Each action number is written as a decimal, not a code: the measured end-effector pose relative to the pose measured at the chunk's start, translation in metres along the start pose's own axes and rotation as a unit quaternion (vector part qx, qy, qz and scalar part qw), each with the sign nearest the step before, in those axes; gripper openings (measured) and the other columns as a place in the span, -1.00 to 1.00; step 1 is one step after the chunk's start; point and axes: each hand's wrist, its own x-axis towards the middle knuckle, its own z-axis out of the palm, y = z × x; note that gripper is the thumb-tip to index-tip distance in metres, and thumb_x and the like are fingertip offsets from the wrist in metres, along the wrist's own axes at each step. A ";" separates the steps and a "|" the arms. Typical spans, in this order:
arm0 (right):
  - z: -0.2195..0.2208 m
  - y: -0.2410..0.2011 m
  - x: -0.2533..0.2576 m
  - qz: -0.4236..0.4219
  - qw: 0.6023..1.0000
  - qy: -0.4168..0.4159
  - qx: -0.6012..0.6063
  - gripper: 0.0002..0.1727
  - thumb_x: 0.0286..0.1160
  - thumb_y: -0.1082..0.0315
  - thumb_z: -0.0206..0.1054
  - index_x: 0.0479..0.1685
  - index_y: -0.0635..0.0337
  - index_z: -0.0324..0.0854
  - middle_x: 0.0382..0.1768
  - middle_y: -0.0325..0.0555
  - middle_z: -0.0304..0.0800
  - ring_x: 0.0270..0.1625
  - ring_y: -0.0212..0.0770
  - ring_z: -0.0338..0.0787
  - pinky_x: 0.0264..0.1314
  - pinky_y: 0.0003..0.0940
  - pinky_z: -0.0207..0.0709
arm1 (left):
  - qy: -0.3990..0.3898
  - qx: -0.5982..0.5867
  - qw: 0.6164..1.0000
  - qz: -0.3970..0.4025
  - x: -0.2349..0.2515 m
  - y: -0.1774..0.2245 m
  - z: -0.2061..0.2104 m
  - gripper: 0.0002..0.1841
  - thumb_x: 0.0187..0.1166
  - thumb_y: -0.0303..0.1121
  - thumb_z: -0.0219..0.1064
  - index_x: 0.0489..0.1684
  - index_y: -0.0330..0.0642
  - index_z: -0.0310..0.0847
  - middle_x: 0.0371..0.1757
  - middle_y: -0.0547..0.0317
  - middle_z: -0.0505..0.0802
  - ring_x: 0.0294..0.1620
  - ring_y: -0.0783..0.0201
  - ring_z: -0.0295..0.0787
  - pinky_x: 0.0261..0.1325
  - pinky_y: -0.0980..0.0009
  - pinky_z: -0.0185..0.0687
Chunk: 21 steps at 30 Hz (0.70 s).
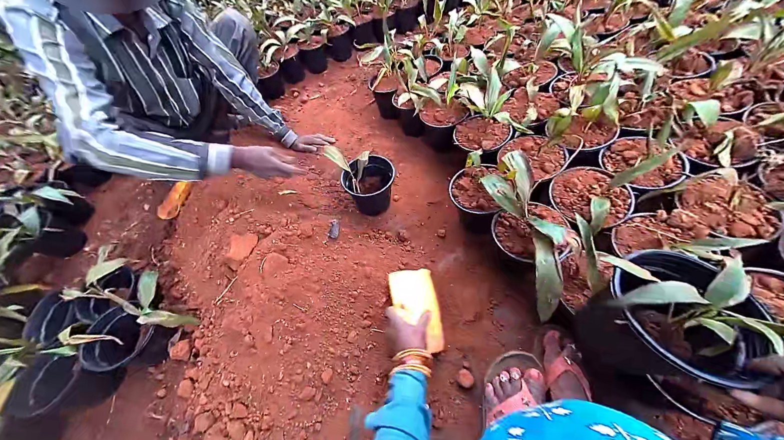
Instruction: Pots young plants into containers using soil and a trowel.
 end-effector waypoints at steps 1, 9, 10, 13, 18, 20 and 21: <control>-0.001 0.001 0.000 0.000 1.000 0.003 0.018 -0.75 0.74 0.51 -0.06 0.19 0.12 0.44 -0.43 -0.17 0.69 -0.55 -0.35 0.76 -0.62 -0.48 0.66 | 0.012 0.036 0.999 -0.005 -0.003 -0.006 -0.020 -0.07 0.38 0.03 0.63 0.69 -0.31 0.28 0.26 -0.35 0.82 0.33 -0.25 0.78 0.42 -0.17 0.63; -0.029 0.008 -0.005 -0.018 0.997 -0.033 0.067 -0.81 0.75 0.48 -0.07 -0.02 0.11 0.46 -0.43 -0.22 0.75 -0.49 -0.36 0.82 -0.53 -0.45 0.74 | 0.157 0.247 0.956 0.029 -0.022 -0.050 -0.135 -0.21 0.49 -0.04 0.52 0.69 -0.24 0.38 0.15 -0.28 0.89 0.26 -0.23 0.84 0.38 -0.17 0.62; -0.032 0.008 -0.005 -0.023 0.997 -0.029 0.067 -0.80 0.74 0.49 -0.07 -0.03 0.11 0.46 -0.44 -0.23 0.76 -0.49 -0.37 0.82 -0.53 -0.45 0.73 | 0.167 0.227 0.959 0.012 -0.027 -0.045 -0.150 -0.22 0.51 -0.06 0.52 0.71 -0.23 0.36 0.18 -0.32 0.87 0.29 -0.27 0.81 0.40 -0.19 0.59; -0.036 0.008 -0.005 -0.025 0.999 -0.017 0.045 -0.80 0.75 0.49 -0.10 0.02 0.08 0.41 -0.41 -0.26 0.72 -0.48 -0.40 0.79 -0.54 -0.50 0.70 | 0.193 0.121 0.973 -0.027 -0.025 -0.049 -0.206 -0.16 0.46 -0.03 0.58 0.69 -0.25 0.30 0.28 -0.45 0.77 0.35 -0.39 0.72 0.40 -0.29 0.57; -0.029 0.013 0.008 -0.025 0.998 -0.019 0.046 -0.78 0.73 0.49 -0.06 0.11 0.11 0.46 -0.39 -0.20 0.75 -0.49 -0.36 0.82 -0.54 -0.44 0.75 | 0.002 0.009 0.998 0.055 -0.027 -0.065 -0.196 -0.20 0.30 -0.16 0.72 0.54 -0.30 0.46 0.30 -0.33 0.77 0.34 -0.19 0.74 0.46 -0.17 0.60; -0.021 0.009 0.006 -0.020 0.999 -0.012 0.044 -0.81 0.74 0.49 -0.05 0.01 0.12 0.47 -0.45 -0.21 0.76 -0.52 -0.37 0.81 -0.56 -0.47 0.72 | -0.174 0.014 0.983 0.064 -0.055 -0.067 -0.131 -0.15 0.28 -0.14 0.71 0.59 -0.30 0.43 0.39 -0.26 0.74 0.42 -0.06 0.71 0.55 0.00 0.57; -0.017 0.008 0.003 -0.020 0.999 -0.011 0.041 -0.81 0.74 0.50 -0.06 -0.05 0.12 0.47 -0.49 -0.23 0.76 -0.54 -0.39 0.80 -0.58 -0.50 0.71 | -0.247 0.011 0.967 0.066 -0.071 -0.070 -0.093 -0.13 0.29 -0.15 0.70 0.62 -0.32 0.39 0.43 -0.28 0.70 0.45 -0.07 0.68 0.57 0.00 0.55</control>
